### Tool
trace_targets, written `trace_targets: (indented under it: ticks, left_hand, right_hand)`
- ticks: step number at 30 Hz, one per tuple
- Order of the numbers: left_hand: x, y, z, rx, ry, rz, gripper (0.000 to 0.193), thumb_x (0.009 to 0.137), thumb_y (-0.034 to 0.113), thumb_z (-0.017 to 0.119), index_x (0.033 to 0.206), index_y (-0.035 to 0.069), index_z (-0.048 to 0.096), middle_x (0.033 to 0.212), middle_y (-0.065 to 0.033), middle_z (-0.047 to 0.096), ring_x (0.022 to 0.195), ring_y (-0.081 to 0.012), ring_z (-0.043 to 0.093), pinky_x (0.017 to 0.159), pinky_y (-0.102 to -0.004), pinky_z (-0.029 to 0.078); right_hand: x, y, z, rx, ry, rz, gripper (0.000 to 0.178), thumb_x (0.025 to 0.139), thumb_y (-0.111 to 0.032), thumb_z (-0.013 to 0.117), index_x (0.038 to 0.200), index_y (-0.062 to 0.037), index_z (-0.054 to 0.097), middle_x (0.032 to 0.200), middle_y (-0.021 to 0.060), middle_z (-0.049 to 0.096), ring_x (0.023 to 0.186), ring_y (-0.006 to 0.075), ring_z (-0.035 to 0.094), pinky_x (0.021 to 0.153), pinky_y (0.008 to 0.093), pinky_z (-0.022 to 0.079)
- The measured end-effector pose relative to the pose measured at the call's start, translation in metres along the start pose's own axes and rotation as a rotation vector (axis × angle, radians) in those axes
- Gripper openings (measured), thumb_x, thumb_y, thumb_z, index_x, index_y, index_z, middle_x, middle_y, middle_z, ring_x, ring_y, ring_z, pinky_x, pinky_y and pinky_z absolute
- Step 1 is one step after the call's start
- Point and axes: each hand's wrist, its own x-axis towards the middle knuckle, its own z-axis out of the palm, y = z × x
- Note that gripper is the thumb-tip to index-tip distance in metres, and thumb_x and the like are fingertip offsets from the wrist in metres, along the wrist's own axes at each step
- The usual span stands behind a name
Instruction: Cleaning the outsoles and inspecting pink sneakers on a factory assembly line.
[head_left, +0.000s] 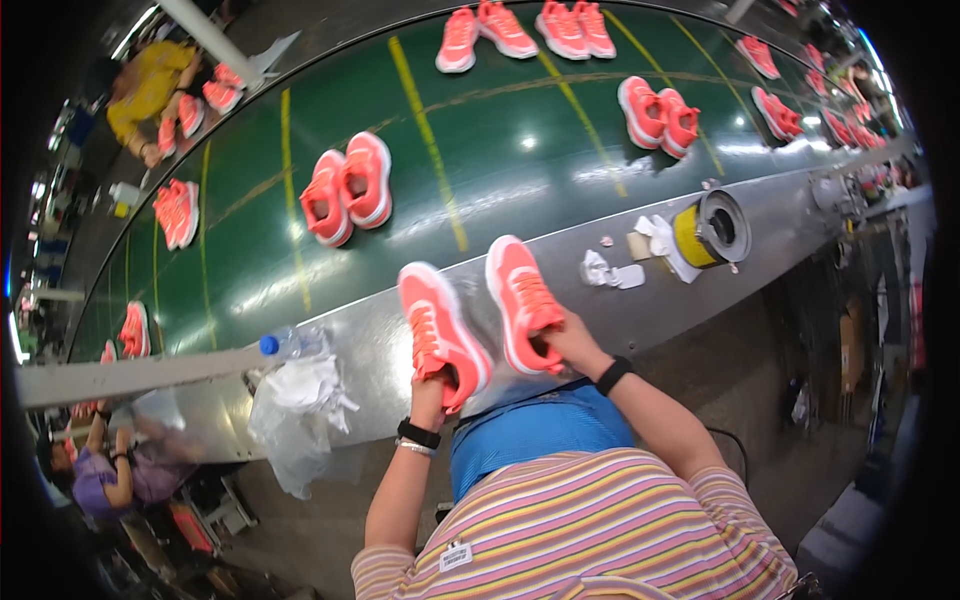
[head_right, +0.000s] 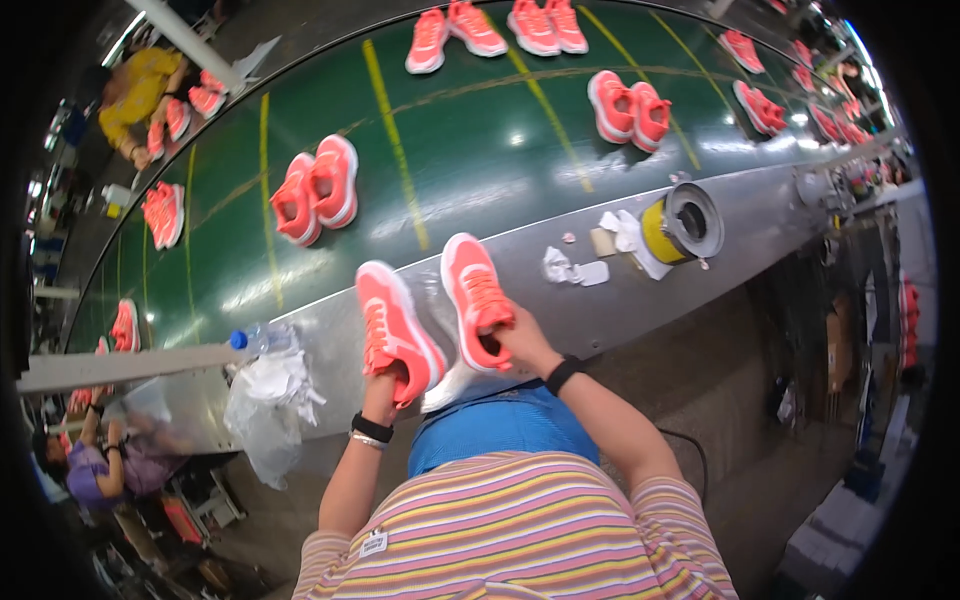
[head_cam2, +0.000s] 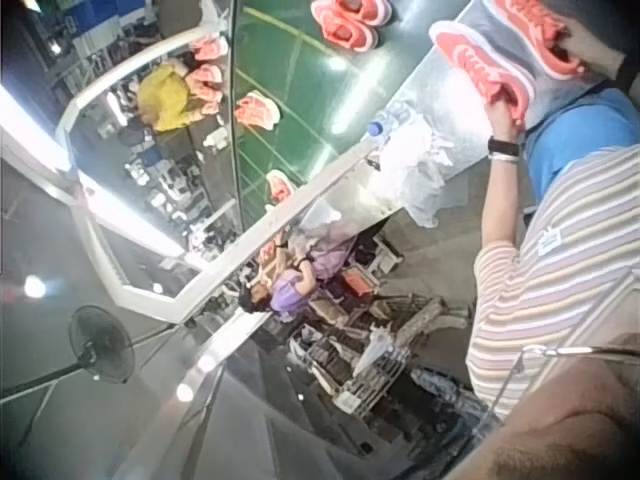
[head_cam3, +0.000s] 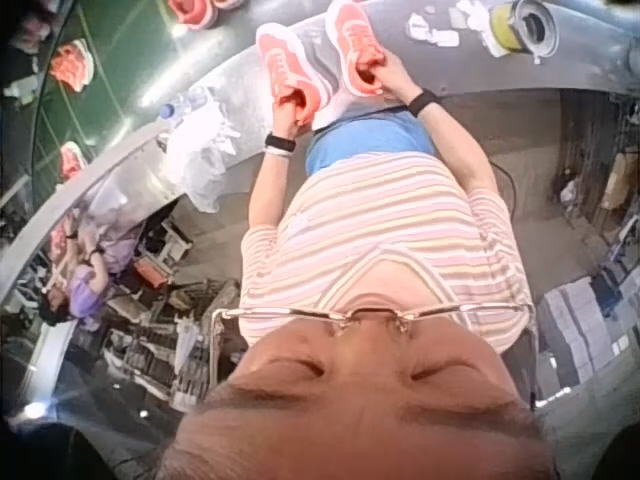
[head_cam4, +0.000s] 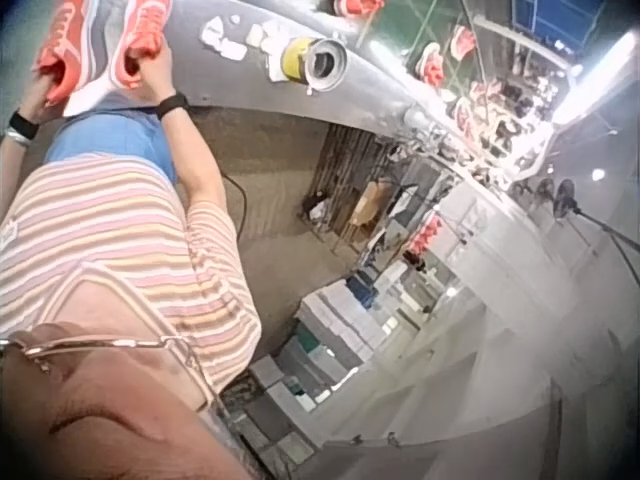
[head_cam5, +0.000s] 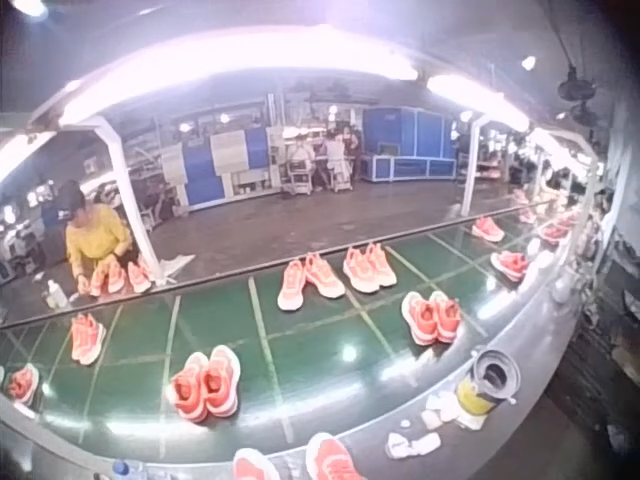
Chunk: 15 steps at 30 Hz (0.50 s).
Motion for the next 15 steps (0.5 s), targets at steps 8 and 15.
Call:
trace_targets:
  ticks: [8,15]
  left_hand:
    - [-0.018,0.002,-0.015,0.844,0.401,0.574,0.031,0.077,0.01,0.059,0.105,0.001,0.052,0.093,-0.0127,0.057,0.092,-0.0271,0.053,0.084,-0.0359,0.039]
    - [-0.042,0.02,0.013,1.797,-0.014,0.798,0.03,0.077,0.024,0.064,0.096,0.002,0.054,0.093,-0.0128,0.059,0.092,-0.0306,0.055,0.089,-0.0465,0.032]
  right_hand:
    - [0.002,-0.021,-0.068,-0.589,0.314,-0.416,0.029,0.072,-0.01,0.065,0.101,-0.0078,0.062,0.092,0.013,0.059,0.084,0.0289,0.056,0.078,0.0365,0.045]
    - [0.049,0.024,-0.108,-0.811,0.38,-0.47,0.013,0.075,-0.002,0.055,0.087,-0.0054,0.061,0.083,0.0125,0.057,0.081,0.0327,0.055,0.074,0.039,0.044]
